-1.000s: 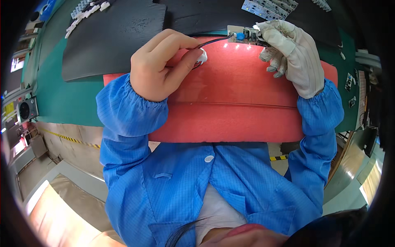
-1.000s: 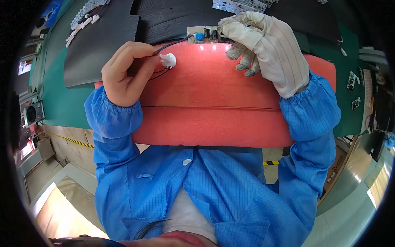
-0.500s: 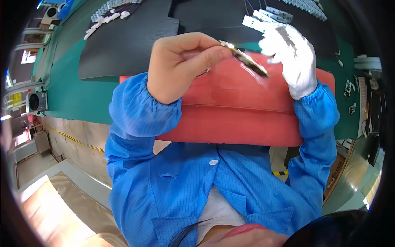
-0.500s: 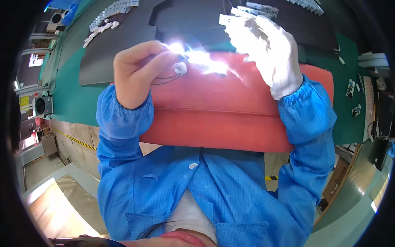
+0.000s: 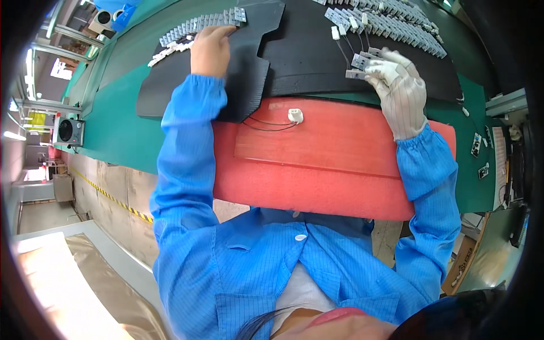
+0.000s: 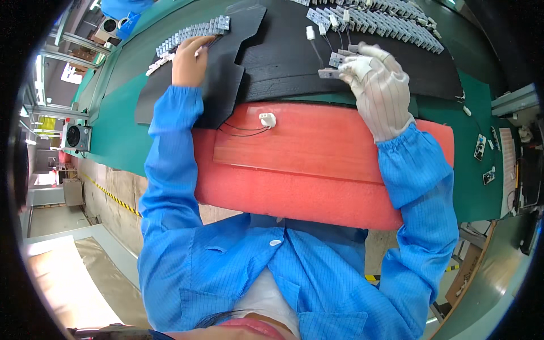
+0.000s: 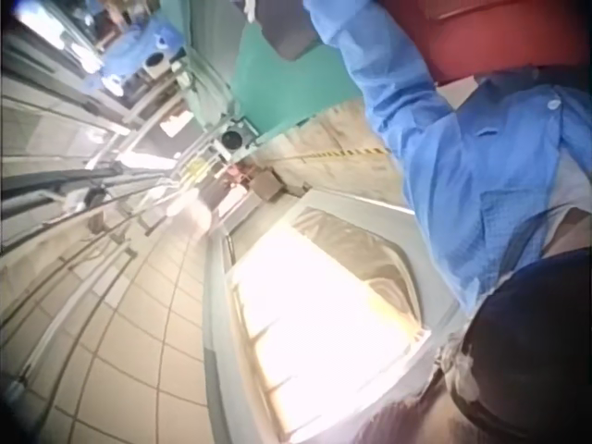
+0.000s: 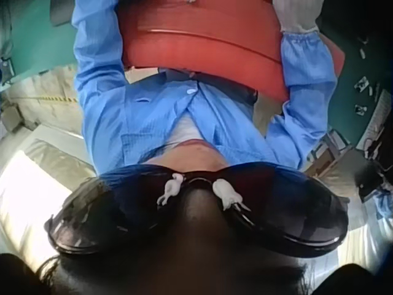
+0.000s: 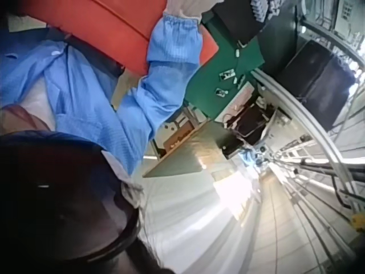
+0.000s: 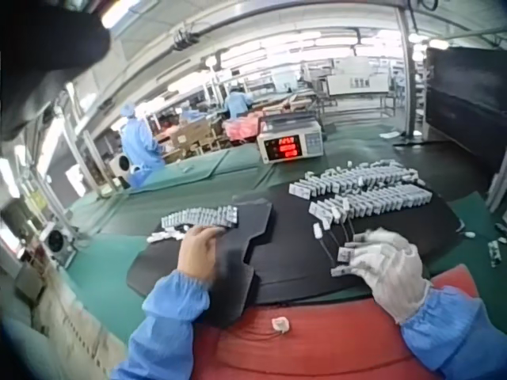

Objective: Testing the functionality of LED circuit boards by connecting them to a power source and observing the light output.

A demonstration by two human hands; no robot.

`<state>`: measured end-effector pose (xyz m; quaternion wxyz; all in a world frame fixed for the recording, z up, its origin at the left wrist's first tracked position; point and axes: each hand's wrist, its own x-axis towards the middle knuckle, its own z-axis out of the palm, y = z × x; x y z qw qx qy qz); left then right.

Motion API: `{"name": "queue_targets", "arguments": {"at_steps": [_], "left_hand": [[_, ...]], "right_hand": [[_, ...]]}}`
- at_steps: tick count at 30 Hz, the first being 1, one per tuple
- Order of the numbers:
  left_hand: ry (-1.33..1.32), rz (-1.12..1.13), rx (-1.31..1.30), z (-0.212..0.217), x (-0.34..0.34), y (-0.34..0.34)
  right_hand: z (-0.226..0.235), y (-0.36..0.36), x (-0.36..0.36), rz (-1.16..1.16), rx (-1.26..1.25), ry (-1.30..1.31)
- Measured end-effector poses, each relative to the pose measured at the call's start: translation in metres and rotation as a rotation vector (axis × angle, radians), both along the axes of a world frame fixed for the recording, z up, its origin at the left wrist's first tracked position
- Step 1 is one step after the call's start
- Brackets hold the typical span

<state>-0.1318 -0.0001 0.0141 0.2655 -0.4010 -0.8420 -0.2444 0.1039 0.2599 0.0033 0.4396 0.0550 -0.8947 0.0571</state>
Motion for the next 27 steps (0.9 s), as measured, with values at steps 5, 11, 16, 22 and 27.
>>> {"name": "queue_targets", "arguments": {"at_steps": [5, 11, 16, 22, 27], "left_hand": [[-0.353, -0.471, 0.114, 0.002, 0.097, 0.013], [-0.441, -0.631, 0.036, -0.003, 0.124, 0.022], [-0.966, -0.585, 0.292, -0.013, 0.124, 0.016], [-0.843, -0.551, 0.240, -0.013, 0.125, 0.011], [-0.711, -0.516, 0.127, -0.004, 0.128, 0.004]], "right_hand": [[0.021, -0.038, 0.024, 0.358, -0.731, -0.382], [0.028, -0.042, 0.036, 0.716, -1.572, -0.667], [0.022, -0.038, 0.027, 0.627, -1.742, -0.606], [0.018, -0.039, 0.025, 0.459, -1.495, -0.586], [0.017, -0.037, 0.025, 0.376, -1.207, -0.472]]}}
